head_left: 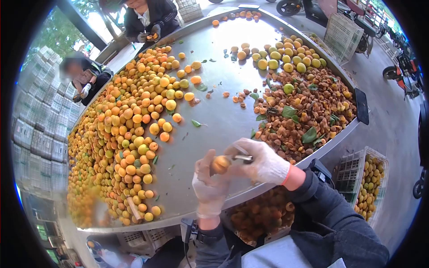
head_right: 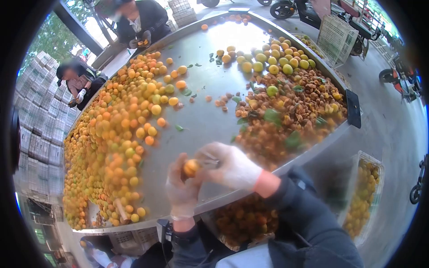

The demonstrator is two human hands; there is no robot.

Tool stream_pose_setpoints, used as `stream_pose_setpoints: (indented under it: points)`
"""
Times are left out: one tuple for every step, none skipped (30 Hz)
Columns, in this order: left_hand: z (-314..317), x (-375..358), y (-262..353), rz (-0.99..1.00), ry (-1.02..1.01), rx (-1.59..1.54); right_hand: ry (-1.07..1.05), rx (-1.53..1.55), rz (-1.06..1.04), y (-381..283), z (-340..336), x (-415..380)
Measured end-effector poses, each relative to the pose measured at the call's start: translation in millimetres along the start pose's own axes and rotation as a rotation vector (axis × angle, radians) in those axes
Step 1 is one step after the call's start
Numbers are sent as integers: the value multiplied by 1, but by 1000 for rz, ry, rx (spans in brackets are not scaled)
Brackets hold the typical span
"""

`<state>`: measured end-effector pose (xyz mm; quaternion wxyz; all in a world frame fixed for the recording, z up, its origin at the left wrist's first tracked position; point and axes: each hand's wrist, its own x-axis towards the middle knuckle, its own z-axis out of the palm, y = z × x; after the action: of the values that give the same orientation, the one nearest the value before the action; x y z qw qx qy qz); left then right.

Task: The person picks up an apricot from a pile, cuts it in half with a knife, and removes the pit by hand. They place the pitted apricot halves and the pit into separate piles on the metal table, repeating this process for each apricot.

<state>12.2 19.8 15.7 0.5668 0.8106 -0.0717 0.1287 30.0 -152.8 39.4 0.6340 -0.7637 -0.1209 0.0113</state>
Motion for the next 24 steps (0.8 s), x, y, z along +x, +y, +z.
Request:
stream_pose_setpoints:
  points:
    - [3,-1,8,234,-66,336,8,-146,10,-1,3,-3]
    - [6,-2,6,234,-78,331,18,-147,20,-3,0,-4]
    - [8,-5,2,208,-76,223,-53,-84,51,-4,-4,-2]
    - [10,-6,0,181,-69,117,-127,-20,79,-5,-6,0]
    - [13,-6,1,180,-67,117,-74,-49,-57,4,-3,0]
    - [17,-8,3,-99,-30,-90,-79,-47,-56,-1,-4,1]
    - [18,-9,5,-377,6,-295,-102,152,176,-11,-6,0]
    - [15,-8,5,-381,6,-291,-122,351,410,-16,-9,1]
    - [10,-5,6,-435,-7,-532,-134,386,400,-15,-10,3]
    - [7,-3,6,-482,-17,-776,-134,387,399,-18,-14,7]
    - [8,0,5,-482,-17,-776,-195,336,461,-24,-19,9]
    - [9,3,2,-500,82,-862,-256,285,525,-28,-22,9]
    - [10,4,0,-518,185,-949,-289,107,259,-2,-15,10]
    - [7,3,-5,-517,189,-949,-293,106,259,18,-10,6]
    - [3,2,-10,-541,134,-974,-168,38,208,13,-6,9]
    - [1,0,-13,-567,77,-999,-42,-29,158,7,-4,10]
    - [2,-2,-13,-569,79,-999,30,182,286,-2,-8,7]
    - [6,-4,-11,-590,47,-919,28,182,290,-9,-9,10]
    - [10,-7,-10,-612,14,-839,189,526,298,-13,-10,11]
    - [13,-10,-10,-618,12,-837,355,870,299,-14,-10,13]
    - [16,-12,-10,-644,-27,-850,468,944,219,-13,-7,15]
    - [20,-13,-11,-670,-67,-865,475,942,220,-13,-4,16]
    - [23,-14,-9,-674,-72,-866,515,999,151,-14,-1,15]
    - [26,-14,-5,-712,-78,-850,556,1054,81,-14,0,14]
